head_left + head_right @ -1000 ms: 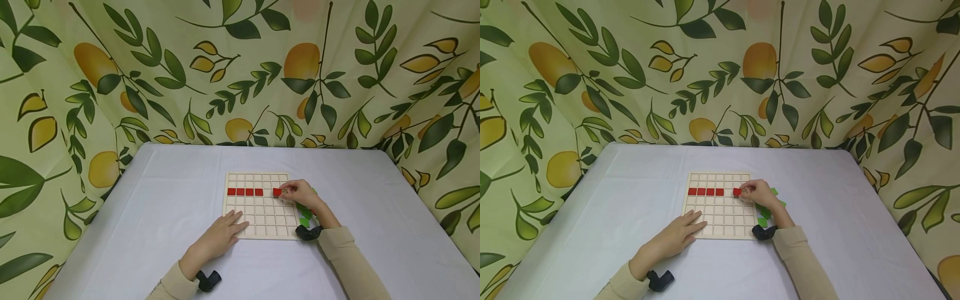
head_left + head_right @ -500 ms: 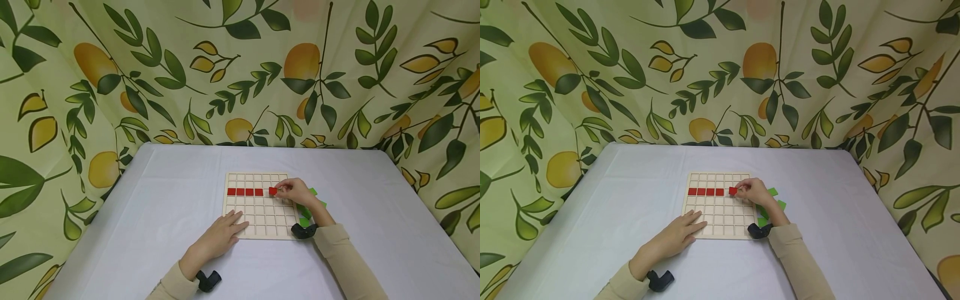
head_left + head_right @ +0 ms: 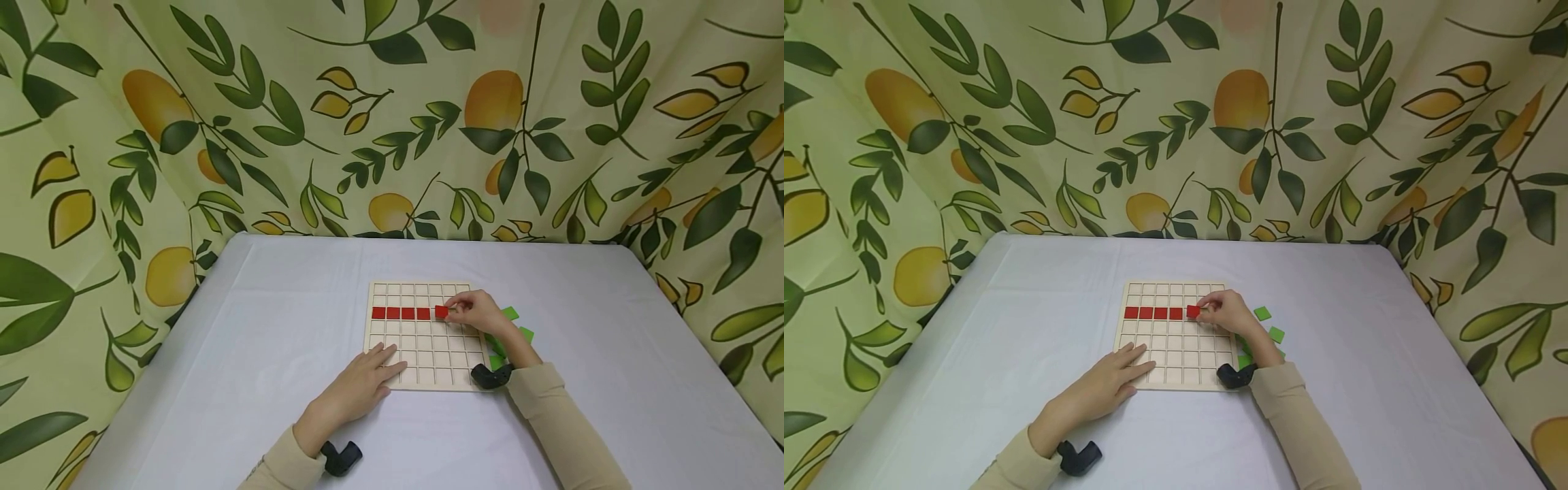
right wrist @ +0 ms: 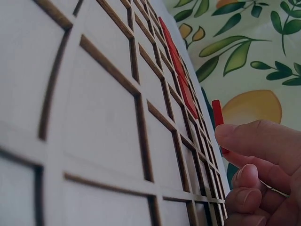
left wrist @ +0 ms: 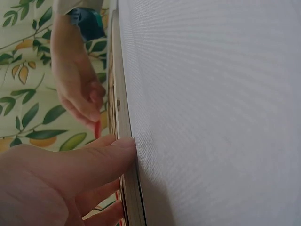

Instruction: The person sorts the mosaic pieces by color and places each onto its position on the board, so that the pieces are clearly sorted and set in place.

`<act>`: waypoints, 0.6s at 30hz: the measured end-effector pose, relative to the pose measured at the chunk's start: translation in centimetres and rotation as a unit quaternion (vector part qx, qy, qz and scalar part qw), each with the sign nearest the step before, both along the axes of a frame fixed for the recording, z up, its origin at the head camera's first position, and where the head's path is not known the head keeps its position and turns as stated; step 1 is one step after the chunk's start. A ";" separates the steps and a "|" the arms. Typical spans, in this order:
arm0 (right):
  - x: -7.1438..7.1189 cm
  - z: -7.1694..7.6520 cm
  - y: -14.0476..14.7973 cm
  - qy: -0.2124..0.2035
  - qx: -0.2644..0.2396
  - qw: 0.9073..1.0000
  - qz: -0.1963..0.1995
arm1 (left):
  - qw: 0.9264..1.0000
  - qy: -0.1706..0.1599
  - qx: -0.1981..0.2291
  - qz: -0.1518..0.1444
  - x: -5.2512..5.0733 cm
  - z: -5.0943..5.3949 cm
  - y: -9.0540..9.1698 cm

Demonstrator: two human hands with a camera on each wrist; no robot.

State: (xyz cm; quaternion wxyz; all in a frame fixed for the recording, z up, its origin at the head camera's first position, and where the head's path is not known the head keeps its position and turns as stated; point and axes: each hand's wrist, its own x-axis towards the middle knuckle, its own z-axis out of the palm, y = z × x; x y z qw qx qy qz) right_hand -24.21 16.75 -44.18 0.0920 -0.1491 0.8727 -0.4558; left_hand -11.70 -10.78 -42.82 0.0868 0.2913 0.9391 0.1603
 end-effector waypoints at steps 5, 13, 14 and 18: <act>0.0 -0.1 -0.2 0.002 0.010 1.000 0.001 | 1.000 0.004 0.000 -0.001 0.0 -0.1 0.0; -0.2 -0.4 -0.5 0.007 0.032 0.999 -0.007 | 1.000 0.006 0.001 -0.001 -0.1 -0.1 0.0; -0.2 -0.5 -0.5 0.006 0.034 0.999 -0.011 | 1.000 0.006 0.000 -0.001 -0.1 -0.1 0.0; -0.4 -0.5 -0.7 0.008 0.042 0.999 -0.017 | 1.000 0.006 0.001 -0.002 0.0 0.0 0.0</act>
